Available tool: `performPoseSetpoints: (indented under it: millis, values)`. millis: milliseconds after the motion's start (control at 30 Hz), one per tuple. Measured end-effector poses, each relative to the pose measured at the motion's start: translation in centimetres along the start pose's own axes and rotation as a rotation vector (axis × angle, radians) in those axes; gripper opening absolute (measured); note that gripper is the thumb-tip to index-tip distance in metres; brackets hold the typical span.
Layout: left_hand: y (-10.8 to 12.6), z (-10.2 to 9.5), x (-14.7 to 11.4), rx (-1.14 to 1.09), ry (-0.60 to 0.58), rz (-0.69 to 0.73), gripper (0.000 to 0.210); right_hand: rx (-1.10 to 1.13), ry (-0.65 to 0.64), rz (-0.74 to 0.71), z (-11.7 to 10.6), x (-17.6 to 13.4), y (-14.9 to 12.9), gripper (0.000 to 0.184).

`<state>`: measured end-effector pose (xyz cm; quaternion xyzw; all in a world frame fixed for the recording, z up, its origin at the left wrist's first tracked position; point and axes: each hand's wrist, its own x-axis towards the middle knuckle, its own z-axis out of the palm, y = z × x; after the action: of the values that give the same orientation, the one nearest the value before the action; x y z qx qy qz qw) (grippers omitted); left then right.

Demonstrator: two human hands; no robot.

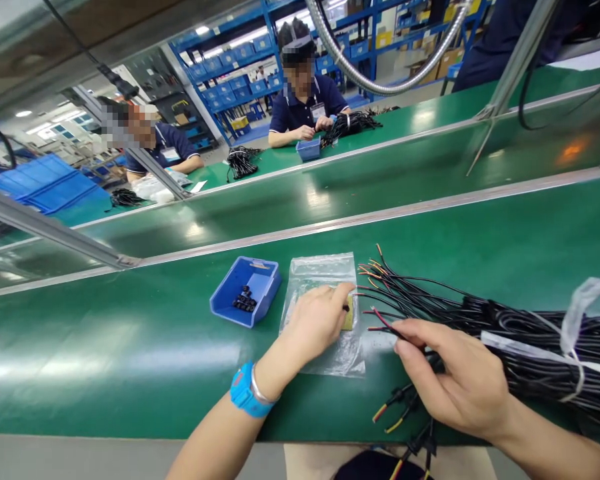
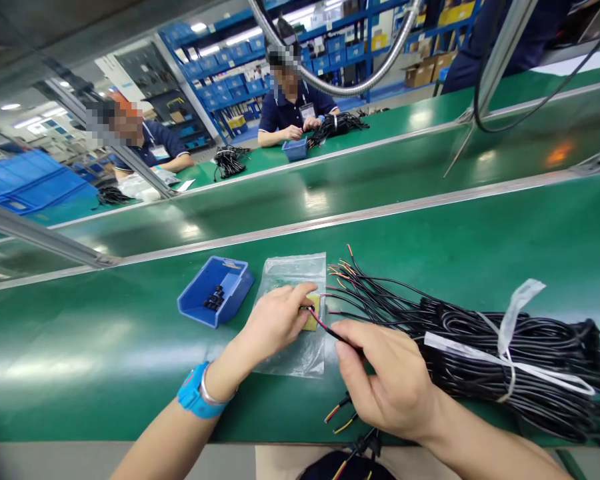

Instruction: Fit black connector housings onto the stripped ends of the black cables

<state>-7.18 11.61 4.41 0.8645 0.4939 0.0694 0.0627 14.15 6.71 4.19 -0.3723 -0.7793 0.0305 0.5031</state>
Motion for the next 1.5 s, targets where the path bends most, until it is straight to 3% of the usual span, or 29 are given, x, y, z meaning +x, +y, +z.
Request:
performPoseSetpoints:
  millis: [133, 233, 300, 433, 533, 833, 1033, 1267, 1500]
  values:
    - [0.7, 0.4, 0.5, 0.131, -0.057, 0.036, 0.046, 0.015, -0.007, -0.007, -0.2, 0.1, -0.1, 0.020]
    - [0.6, 0.5, 0.3, -0.048, -0.015, 0.003, 0.050, 0.029, -0.008, 0.002, -0.3, 0.3, -0.3, 0.020]
    - [0.3, 0.3, 0.0, -0.399, 0.056, -0.082, 0.049, 0.062, -0.012, 0.022, -0.3, 0.5, -0.4, 0.020]
    - [0.1, -0.5, -1.1, -1.389, 0.128, -0.264, 0.031, 0.136, -0.049, 0.053, -0.2, 0.7, -0.3, 0.014]
    - [0.4, -0.9, -1.6, -1.743, 0.124, -0.328, 0.030, 0.165, -0.102, 0.077, -0.1, 0.8, -0.2, 0.011]
    - [1.1, -0.3, -2.0, -1.869, 0.049, -0.307, 0.026, 0.195, -0.152, 0.101, -0.1, 1.0, -0.1, 0.013]
    - [1.1, -0.6, -2.1, -1.866, 0.057, -0.322, 0.026, 0.174, -0.148, 0.116, -0.1, 1.1, 0.0, 0.015]
    - [1.3, -0.9, -2.1, -1.799, 0.133, -0.202, 0.016, 0.165, -0.124, 0.079, 0.1, 1.1, 0.0, 0.015]
    - [1.2, -1.1, -2.4, -1.779, 0.126, -0.198, 0.015, 0.136, -0.107, 0.083, 0.0, 1.2, -0.1, 0.014]
